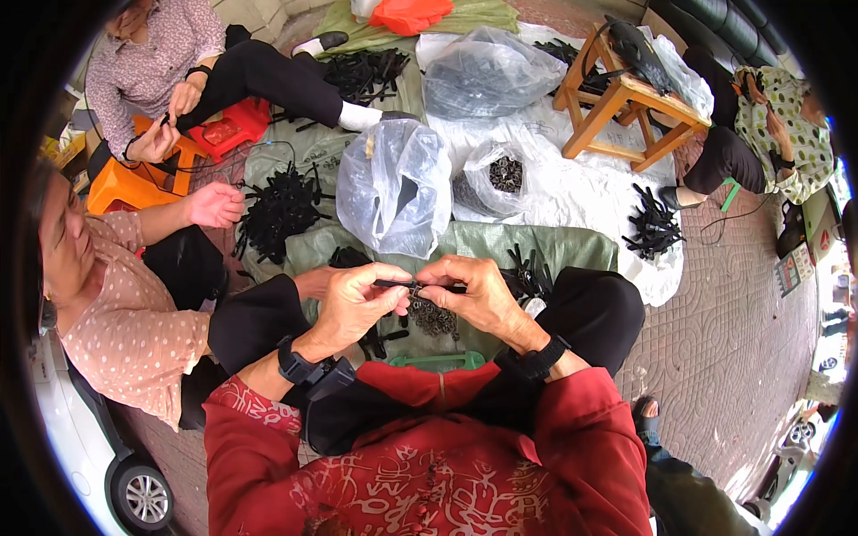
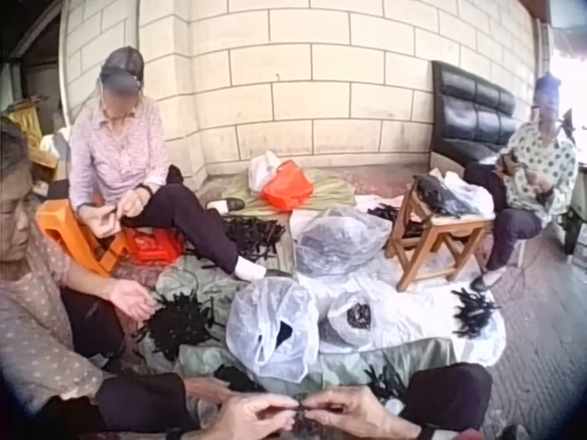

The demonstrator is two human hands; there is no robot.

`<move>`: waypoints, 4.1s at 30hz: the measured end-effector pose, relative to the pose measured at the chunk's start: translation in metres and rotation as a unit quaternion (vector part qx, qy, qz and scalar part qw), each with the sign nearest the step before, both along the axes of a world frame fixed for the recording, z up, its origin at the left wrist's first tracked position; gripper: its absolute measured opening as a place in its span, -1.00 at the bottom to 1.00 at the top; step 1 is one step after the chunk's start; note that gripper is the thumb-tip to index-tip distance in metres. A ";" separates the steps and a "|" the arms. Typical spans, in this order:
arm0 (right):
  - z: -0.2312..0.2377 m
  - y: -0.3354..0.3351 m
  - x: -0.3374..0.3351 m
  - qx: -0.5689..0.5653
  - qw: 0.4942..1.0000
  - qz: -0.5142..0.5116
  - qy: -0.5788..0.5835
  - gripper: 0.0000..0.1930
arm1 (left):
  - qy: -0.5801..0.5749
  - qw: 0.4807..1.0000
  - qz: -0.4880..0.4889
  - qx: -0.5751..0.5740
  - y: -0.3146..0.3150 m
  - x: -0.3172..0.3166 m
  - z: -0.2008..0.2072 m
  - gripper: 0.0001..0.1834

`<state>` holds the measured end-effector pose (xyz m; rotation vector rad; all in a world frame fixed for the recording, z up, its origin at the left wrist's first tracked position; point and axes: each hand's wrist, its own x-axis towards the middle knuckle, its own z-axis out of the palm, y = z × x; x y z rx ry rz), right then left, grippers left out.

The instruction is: Manually assemble small black plastic and metal components, likely for footwear manufacturing.

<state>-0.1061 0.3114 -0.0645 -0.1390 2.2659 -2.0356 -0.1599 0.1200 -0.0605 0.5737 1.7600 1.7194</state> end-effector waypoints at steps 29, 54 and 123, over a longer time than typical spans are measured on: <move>0.001 -0.001 -0.002 0.037 0.995 0.024 0.091 -0.88 | -0.028 0.999 -0.006 0.018 -0.001 0.002 0.009 -0.89; -0.003 -0.013 -0.008 -0.111 0.993 0.002 -0.028 -0.90 | -0.038 0.999 -0.003 -0.037 0.002 -0.013 0.018 -0.92; -0.011 -0.017 -0.039 0.142 0.987 0.003 0.072 -0.92 | -0.051 0.996 0.016 -0.077 0.005 -0.035 -0.005 -0.95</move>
